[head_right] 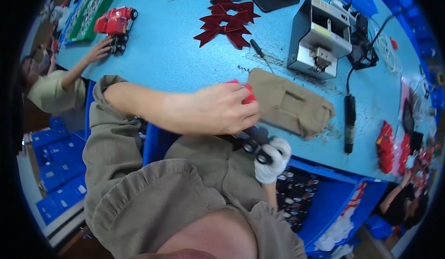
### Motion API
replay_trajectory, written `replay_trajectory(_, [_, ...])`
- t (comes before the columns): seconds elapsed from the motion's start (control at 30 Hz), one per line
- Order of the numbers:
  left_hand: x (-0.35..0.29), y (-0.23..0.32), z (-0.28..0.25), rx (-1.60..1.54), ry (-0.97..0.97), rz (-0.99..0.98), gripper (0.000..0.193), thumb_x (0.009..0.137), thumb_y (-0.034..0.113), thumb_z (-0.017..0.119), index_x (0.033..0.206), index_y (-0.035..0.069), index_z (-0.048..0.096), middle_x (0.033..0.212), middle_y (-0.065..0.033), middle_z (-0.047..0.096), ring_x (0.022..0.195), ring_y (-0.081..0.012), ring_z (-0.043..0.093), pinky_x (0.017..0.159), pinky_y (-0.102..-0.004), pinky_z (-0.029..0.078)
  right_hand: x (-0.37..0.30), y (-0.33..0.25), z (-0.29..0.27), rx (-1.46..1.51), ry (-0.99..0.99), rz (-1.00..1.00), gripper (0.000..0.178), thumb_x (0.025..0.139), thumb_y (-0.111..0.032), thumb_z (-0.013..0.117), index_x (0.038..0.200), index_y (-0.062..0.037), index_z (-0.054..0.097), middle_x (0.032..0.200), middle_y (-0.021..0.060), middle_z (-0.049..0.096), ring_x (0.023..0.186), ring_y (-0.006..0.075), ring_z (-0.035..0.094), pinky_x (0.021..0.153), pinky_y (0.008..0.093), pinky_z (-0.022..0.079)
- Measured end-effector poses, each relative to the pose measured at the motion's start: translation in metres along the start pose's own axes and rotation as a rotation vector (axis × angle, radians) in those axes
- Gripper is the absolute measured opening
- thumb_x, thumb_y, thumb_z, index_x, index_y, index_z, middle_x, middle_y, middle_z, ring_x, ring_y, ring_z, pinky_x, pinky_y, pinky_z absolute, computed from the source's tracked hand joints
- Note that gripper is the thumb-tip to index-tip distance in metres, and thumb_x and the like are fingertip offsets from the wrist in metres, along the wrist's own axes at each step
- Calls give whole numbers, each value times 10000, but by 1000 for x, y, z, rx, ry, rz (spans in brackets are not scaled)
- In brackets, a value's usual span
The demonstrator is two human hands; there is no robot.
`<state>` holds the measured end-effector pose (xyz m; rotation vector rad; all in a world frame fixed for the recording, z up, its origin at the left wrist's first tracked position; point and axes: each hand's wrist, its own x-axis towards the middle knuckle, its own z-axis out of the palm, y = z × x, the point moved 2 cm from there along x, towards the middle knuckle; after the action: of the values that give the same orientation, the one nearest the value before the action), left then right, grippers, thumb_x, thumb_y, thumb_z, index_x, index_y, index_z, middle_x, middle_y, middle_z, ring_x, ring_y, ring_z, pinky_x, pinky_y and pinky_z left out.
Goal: Assembling plastic toy truck components using an electric screwdriver at a factory workstation.
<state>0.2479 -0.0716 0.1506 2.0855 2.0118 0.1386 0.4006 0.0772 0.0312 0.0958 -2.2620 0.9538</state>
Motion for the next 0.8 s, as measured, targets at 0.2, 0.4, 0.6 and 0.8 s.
replay_trajectory(0.2, [-44,24,53,676,-422,-319,445,777,226,481,1162,3,475,1065,-151,523,974,-284,484,796,-377,414,40,-45,77,184,-281,-544,228,600,-156,593,826,-143,622,859,-15,549,829,187,540,695,307,420])
replay_trajectory(0.4, [-94,-12,73,937,-459,-401,503,797,247,466,1240,12,428,1101,-148,501,1027,-296,442,863,-426,369,19,-56,163,329,-456,-521,172,668,-171,530,823,-147,600,918,-1,552,901,172,527,713,318,428])
replay_trajectory(0.6, [-115,-35,86,1106,-766,-350,509,815,234,455,1273,23,392,1118,-146,487,1046,-302,432,892,-435,348,17,-84,207,359,-513,-471,171,683,-124,548,849,-120,588,994,50,567,996,210,522,770,340,441])
replay_trajectory(0.8, [-148,-103,115,1219,-780,-555,475,812,226,450,1241,27,406,1097,-147,487,1043,-295,435,915,-426,342,27,-56,164,485,-479,-248,250,618,-15,577,862,-72,582,999,114,567,983,304,532,799,389,449])
